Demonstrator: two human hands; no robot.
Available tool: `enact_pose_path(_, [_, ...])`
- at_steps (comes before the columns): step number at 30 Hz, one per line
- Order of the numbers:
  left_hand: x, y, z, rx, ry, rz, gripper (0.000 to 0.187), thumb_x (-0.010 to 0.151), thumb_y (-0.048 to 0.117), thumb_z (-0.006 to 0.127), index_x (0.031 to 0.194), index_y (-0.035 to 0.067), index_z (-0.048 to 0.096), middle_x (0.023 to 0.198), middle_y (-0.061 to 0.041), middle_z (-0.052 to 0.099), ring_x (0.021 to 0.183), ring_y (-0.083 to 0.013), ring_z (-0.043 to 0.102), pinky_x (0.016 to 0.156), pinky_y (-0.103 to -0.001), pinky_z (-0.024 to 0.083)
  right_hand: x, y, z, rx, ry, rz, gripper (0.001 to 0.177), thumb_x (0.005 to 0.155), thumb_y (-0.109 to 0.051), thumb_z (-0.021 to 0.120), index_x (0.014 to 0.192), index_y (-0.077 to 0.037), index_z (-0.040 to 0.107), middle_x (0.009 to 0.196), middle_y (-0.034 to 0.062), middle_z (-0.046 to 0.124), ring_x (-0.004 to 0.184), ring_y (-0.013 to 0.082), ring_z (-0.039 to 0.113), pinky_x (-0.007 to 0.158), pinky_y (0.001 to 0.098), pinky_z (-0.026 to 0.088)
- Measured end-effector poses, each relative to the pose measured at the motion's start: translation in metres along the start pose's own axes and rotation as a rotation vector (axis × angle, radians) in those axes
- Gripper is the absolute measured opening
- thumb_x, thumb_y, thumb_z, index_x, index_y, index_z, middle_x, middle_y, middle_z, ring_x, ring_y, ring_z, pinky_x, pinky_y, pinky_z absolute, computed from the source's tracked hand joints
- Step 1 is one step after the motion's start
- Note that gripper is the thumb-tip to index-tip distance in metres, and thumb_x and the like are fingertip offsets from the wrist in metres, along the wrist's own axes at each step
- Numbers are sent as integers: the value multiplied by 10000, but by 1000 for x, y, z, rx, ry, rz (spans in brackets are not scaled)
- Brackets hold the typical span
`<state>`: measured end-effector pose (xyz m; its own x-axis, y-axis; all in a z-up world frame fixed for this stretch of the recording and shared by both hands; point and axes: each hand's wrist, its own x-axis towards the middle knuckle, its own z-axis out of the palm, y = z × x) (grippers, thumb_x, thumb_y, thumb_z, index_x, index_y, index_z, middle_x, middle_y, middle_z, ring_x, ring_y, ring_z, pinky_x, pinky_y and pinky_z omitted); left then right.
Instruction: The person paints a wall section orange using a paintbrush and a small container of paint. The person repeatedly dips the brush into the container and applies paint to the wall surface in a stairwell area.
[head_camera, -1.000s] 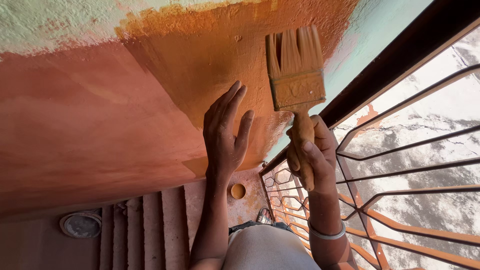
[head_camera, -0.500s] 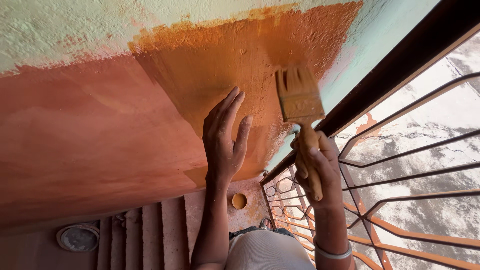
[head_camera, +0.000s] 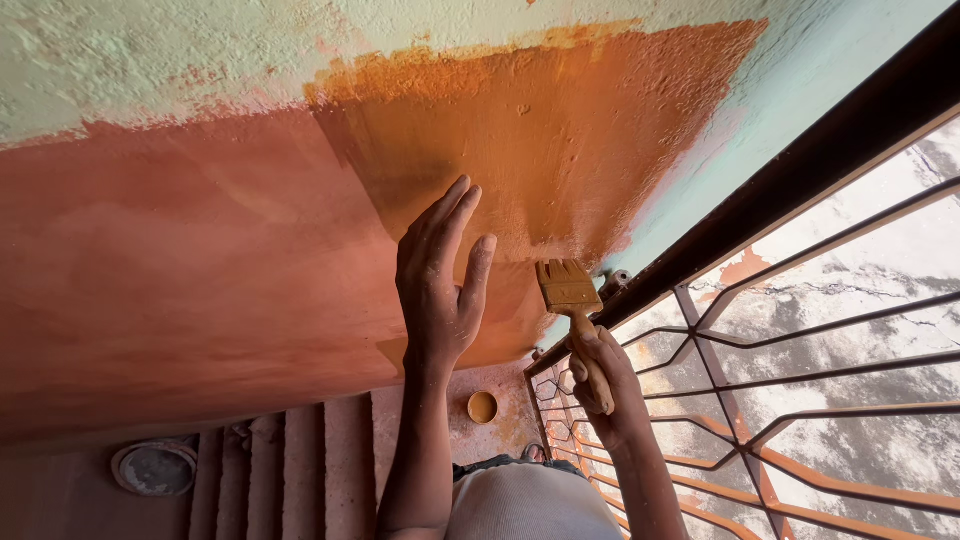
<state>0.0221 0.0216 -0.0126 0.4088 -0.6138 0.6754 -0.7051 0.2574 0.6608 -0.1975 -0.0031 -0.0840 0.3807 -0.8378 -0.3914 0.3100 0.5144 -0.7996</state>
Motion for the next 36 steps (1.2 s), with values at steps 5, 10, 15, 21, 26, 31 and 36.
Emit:
enact_pose_path(5, [-5, -5, -9, 3, 0, -25, 406, 1072, 217, 635, 1453, 83, 591, 1520, -97, 601, 1406, -272, 581, 1183, -420, 439, -6, -18, 36, -52, -111, -157, 219, 1007, -226, 568, 1115, -39, 534, 703, 23, 506, 498, 34, 457, 357, 154, 350])
enact_pose_path(10, [-6, -11, -23, 46, 5, -48, 413, 1065, 218, 637, 1454, 86, 590, 1519, -91, 598, 1398, -271, 580, 1172, -420, 435, -36, -60, 78, -6, -386, -577, 223, 1024, -196, 601, 1155, -34, 520, 837, 35, 553, 549, 51, 470, 437, 166, 377])
enact_pose_path(15, [-10, -15, -31, 27, 6, -52, 424, 1059, 220, 640, 1460, 95, 582, 1527, -93, 591, 1390, -271, 583, 1158, -415, 438, -3, -41, 93, -42, -371, -456, 213, 1049, -195, 569, 1171, -23, 541, 680, 22, 507, 527, 45, 467, 419, 170, 372])
enact_pose_path(21, [-9, -19, -42, 18, -6, -30, 434, 1048, 221, 647, 1460, 98, 584, 1523, -92, 592, 1389, -271, 582, 1161, -418, 434, -4, 42, 57, -25, -40, 97, 233, 985, -243, 582, 1107, -47, 553, 700, -1, 525, 510, 30, 472, 340, 159, 327])
enact_pose_path(26, [-5, -29, -47, 22, -14, -23, 424, 1054, 226, 643, 1457, 105, 588, 1526, -86, 592, 1394, -268, 580, 1169, -422, 434, 4, 35, 70, -13, -85, 8, 233, 1002, -270, 589, 1107, -69, 536, 707, 27, 522, 506, 54, 460, 361, 158, 346])
enact_pose_path(31, [-2, -34, -54, 12, -58, -22, 435, 1053, 240, 640, 1459, 96, 582, 1530, -97, 580, 1391, -282, 565, 1160, -433, 427, -27, -19, 104, -28, -320, -470, 229, 1022, -203, 582, 1169, -32, 543, 782, 21, 525, 568, 47, 482, 406, 171, 364])
enact_pose_path(36, [-8, -36, -58, -13, -89, -26, 431, 1063, 247, 626, 1466, 101, 582, 1535, -90, 584, 1397, -274, 572, 1170, -428, 432, -13, -22, 122, -13, -300, -528, 250, 1054, -218, 589, 1206, -33, 517, 718, 8, 504, 576, 50, 483, 439, 171, 368])
